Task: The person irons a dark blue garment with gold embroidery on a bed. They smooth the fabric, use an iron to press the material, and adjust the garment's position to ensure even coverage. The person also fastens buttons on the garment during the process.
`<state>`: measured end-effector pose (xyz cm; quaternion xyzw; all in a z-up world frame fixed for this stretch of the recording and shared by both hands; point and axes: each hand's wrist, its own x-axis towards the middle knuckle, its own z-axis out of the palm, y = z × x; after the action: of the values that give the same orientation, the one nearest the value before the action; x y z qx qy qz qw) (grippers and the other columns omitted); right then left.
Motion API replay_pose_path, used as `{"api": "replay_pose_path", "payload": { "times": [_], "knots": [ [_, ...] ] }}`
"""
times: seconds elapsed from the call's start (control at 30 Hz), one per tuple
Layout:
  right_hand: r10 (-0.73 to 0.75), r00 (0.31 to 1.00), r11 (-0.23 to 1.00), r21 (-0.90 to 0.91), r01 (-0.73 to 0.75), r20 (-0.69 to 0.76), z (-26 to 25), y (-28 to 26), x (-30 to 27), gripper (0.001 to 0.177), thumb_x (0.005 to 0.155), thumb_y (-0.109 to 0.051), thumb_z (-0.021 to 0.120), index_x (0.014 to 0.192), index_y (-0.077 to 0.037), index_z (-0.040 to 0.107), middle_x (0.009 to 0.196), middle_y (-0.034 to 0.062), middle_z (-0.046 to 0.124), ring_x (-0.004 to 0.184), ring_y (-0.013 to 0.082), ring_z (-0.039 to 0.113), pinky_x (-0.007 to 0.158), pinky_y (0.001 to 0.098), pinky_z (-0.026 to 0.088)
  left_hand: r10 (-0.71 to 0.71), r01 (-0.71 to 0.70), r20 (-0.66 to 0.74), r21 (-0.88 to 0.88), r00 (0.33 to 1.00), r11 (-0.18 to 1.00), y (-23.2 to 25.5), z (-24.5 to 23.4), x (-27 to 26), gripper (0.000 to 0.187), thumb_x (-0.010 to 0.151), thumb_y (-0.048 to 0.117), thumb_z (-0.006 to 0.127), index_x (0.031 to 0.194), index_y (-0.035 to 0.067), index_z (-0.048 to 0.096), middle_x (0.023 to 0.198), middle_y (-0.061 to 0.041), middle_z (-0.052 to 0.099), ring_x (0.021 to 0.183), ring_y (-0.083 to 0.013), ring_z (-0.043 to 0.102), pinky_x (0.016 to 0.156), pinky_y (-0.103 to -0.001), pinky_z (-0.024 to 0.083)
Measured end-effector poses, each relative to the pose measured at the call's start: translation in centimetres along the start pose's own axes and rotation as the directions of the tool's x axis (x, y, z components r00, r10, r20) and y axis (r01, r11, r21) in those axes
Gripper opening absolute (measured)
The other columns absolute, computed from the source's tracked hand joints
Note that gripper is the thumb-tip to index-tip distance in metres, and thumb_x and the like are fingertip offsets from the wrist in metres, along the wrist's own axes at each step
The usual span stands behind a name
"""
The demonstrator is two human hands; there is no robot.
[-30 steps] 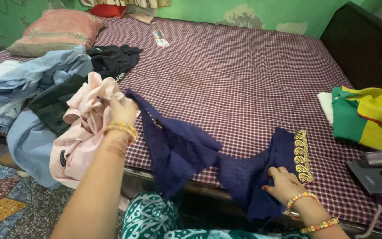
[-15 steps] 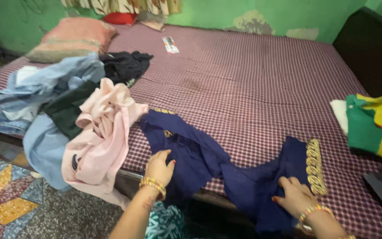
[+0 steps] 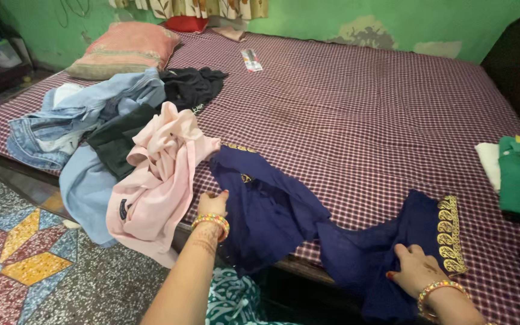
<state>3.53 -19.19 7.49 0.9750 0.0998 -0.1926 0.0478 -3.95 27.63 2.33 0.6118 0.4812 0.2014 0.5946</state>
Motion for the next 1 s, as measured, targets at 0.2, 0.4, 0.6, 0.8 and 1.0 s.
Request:
{"api": "replay_pose_path", "payload": {
  "times": [0.2, 0.4, 0.6, 0.8, 1.0],
  "knots": [
    [0.003, 1.0, 1.0, -0.024, -0.003, 0.009, 0.0, 0.2, -0.1, 0.066, 0.088, -0.049, 0.076, 0.142, -0.023, 0.048, 0.147, 0.0104, 0.048, 0.13, 0.0368, 0.059, 0.11, 0.0432, 0.053, 0.195, -0.227, 0.129, 0.323, 0.972, 0.919, -0.1, 0.3, 6.0, 0.055, 0.099, 0.05, 0.07, 0.122, 0.0, 0.073, 0.12, -0.024, 0.071, 0.11, -0.038, 0.068, 0.097, -0.046, 0.047],
    [0.02, 1.0, 1.0, -0.013, -0.02, 0.012, -0.3, 0.1, 0.0, 0.067, 0.087, -0.048, 0.077, 0.142, -0.025, 0.048, 0.147, 0.008, 0.048, 0.132, 0.0357, 0.057, 0.111, 0.0428, 0.052, 0.398, -0.404, -0.12, -0.024, 0.909, 0.915, 2.5, 1.5, 4.7, 0.048, 0.085, 0.034, 0.076, 0.12, 0.002, 0.071, 0.117, -0.019, 0.075, 0.109, -0.0306, 0.071, 0.1, -0.039, 0.05],
    [0.031, 0.999, 1.0, -0.002, -0.031, 0.03, -0.8, -0.4, -0.1, 0.065, 0.085, -0.047, 0.079, 0.138, -0.025, 0.05, 0.146, 0.0083, 0.048, 0.132, 0.0361, 0.058, 0.111, 0.0434, 0.052, 0.884, -0.894, 0.137, 0.11, 0.446, 0.434, 9.5, 3.1, -9.6, 0.031, 0.092, 0.022, 0.07, 0.117, 0.004, 0.07, 0.113, -0.017, 0.074, 0.103, -0.0356, 0.071, 0.091, -0.043, 0.054],
    [0.033, 0.999, 0.999, 0.006, -0.033, 0.029, -1.0, -0.7, -0.6, 0.063, 0.085, -0.046, 0.079, 0.137, -0.023, 0.051, 0.146, 0.0093, 0.048, 0.131, 0.0384, 0.057, 0.111, 0.0443, 0.051, 0.31, -0.97, 0.92, 0.231, 0.241, 0.071, 5.7, 5.4, -19.7, 0.052, 0.093, 0.03, 0.064, 0.143, 0.021, 0.055, 0.111, -0.018, 0.068, 0.102, -0.0376, 0.067, 0.084, -0.049, 0.054],
    [-0.017, 1.0, 0.999, 0.041, 0.016, 0.009, -0.6, 0.1, -0.5, 0.064, 0.084, -0.046, 0.08, 0.137, -0.022, 0.051, 0.145, 0.0086, 0.05, 0.132, 0.0349, 0.056, 0.112, 0.0431, 0.05, 0.26, -0.965, 0.93, 0.262, 0.259, 0.023, 1.8, 5.3, -20.8, 0.056, 0.093, 0.028, 0.065, 0.145, 0.015, 0.05, 0.12, -0.018, 0.064, 0.108, -0.0358, 0.064, 0.089, -0.049, 0.05]
  ]
}}
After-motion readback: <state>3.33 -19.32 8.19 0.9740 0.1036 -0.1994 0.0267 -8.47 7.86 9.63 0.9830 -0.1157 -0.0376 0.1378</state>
